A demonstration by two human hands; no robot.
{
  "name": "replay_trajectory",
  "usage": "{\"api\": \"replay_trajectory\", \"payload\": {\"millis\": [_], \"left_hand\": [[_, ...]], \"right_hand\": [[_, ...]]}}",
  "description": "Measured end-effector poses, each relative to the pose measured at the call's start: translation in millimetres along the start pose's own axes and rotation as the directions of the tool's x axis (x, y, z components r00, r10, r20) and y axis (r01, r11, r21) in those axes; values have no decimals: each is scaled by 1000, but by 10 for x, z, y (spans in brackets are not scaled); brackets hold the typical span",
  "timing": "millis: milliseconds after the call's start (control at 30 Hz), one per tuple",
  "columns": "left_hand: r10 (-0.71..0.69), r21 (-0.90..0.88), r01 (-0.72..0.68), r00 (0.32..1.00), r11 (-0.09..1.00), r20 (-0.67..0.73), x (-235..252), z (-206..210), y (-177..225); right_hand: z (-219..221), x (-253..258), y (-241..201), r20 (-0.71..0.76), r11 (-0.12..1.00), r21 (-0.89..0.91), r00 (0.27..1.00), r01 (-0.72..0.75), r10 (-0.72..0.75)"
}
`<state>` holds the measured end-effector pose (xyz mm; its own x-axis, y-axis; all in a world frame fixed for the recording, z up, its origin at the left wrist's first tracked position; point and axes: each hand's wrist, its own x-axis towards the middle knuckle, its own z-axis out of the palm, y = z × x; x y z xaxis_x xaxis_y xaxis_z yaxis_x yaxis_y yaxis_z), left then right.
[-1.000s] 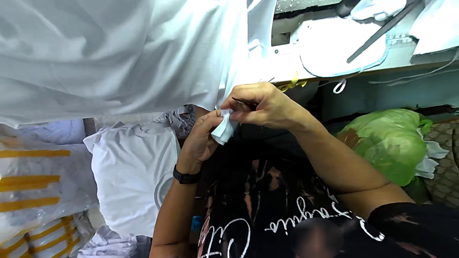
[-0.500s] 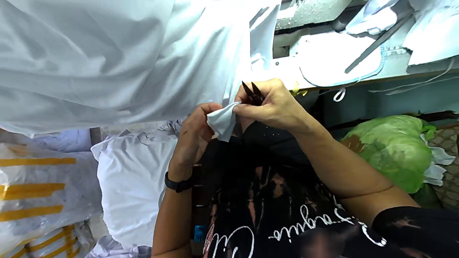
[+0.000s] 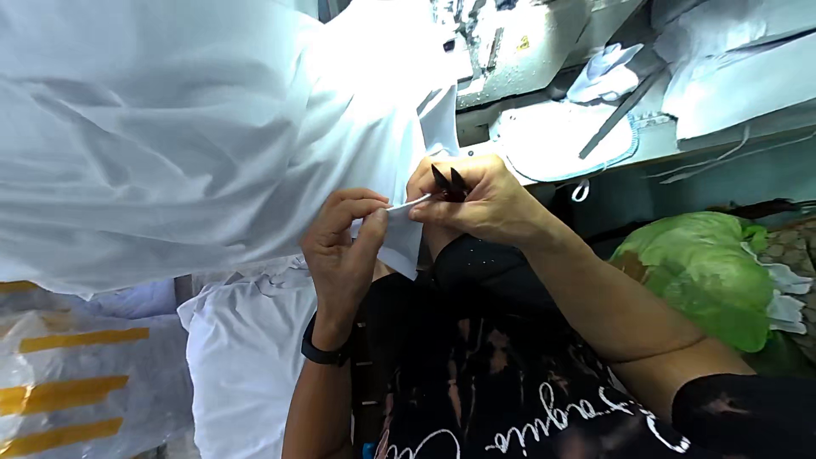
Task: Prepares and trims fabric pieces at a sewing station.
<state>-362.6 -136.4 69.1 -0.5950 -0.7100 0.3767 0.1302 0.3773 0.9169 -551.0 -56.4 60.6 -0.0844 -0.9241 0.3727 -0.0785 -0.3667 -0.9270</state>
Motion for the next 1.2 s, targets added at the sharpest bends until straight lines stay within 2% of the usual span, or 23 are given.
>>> {"api": "replay_trajectory", "payload": {"millis": [100, 167, 200, 267, 333, 400, 467, 533, 633, 733, 800, 867, 933, 1000, 1033, 1067, 1100, 1133, 1200], "left_hand": [[-39, -110, 50, 994, 993, 102, 44, -10, 6], [-110, -241, 175, 959, 955, 261, 75, -61, -9], [-146, -278, 231, 945, 932, 294, 90, -67, -21], [-199, -282, 264, 951, 922, 237, 140, -32, -24], [-190, -273, 212, 976, 938, 104, 243, 43, 36], [-96, -268, 100, 995, 958, 29, 333, 105, 128], [10, -271, 0, 999, 962, 36, 393, 174, 180], [75, -282, -51, 994, 958, 77, 433, 254, 179], [35, -297, -3, 994, 955, 102, 517, 293, 96], [0, -94, 15, 988, 995, 153, 622, 176, 38], [46, 120, -70, 980, 990, 195, 702, 51, 47], [87, 360, -172, 967, 917, 240, 776, -70, 75], [87, 517, -245, 947, 820, 311, 858, -171, 92], [82, 446, -286, 902, 848, 424, 958, -257, 63], [89, 310, -275, 861, 910, 501, 1010, -288, 30], [99, 117, -206, 803, 972, 588, 1054, -299, -5], [111, -84, -74, 723, 994, 682, 1083, -283, -33], [148, -258, 89, 624, 962, 767, 1090, -226, -46], [232, -434, 447, 438, 782, 868, 1022, -52, 18]], "right_hand": [[-4, 19, -35, -55, 996, 78, 997, -43, 47], [3, 49, -83, -103, 973, 196, 985, -120, 142], [20, 66, -113, -130, 969, 208, 978, -132, 161], [94, 81, -200, -247, 984, 133, 957, -119, 149], [149, 71, -305, -379, 996, -29, 923, -88, 70], [169, 40, -339, -386, 989, -141, 918, 45, -97], [207, -4, -337, -317, 975, -150, 927, 161, -202], [247, -28, -318, -290, 960, -206, 925, 191, -247], [198, -2, -262, -271, 938, -294, 924, 186, -268], [40, 28, -203, -233, 968, -210, 955, 137, -185], [-100, 37, -163, -194, 986, -143, 975, 82, -109], [-212, 36, -135, -184, 998, -64, 983, 10, -22], [-305, 28, -161, -195, 986, 122, 971, -114, 136], [-405, 54, -205, -145, 907, 358, 946, -223, 289], [-445, 100, -219, -109, 862, 440, 938, -253, 330], [-472, 153, -238, -77, 825, 506, 939, -254, 336], [-477, 213, -266, -62, 793, 567, 949, -221, 309], [-464, 277, -306, -55, 772, 612, 965, -170, 256], [-423, 365, -427, -19, 789, 612, 995, -62, 93]]}}
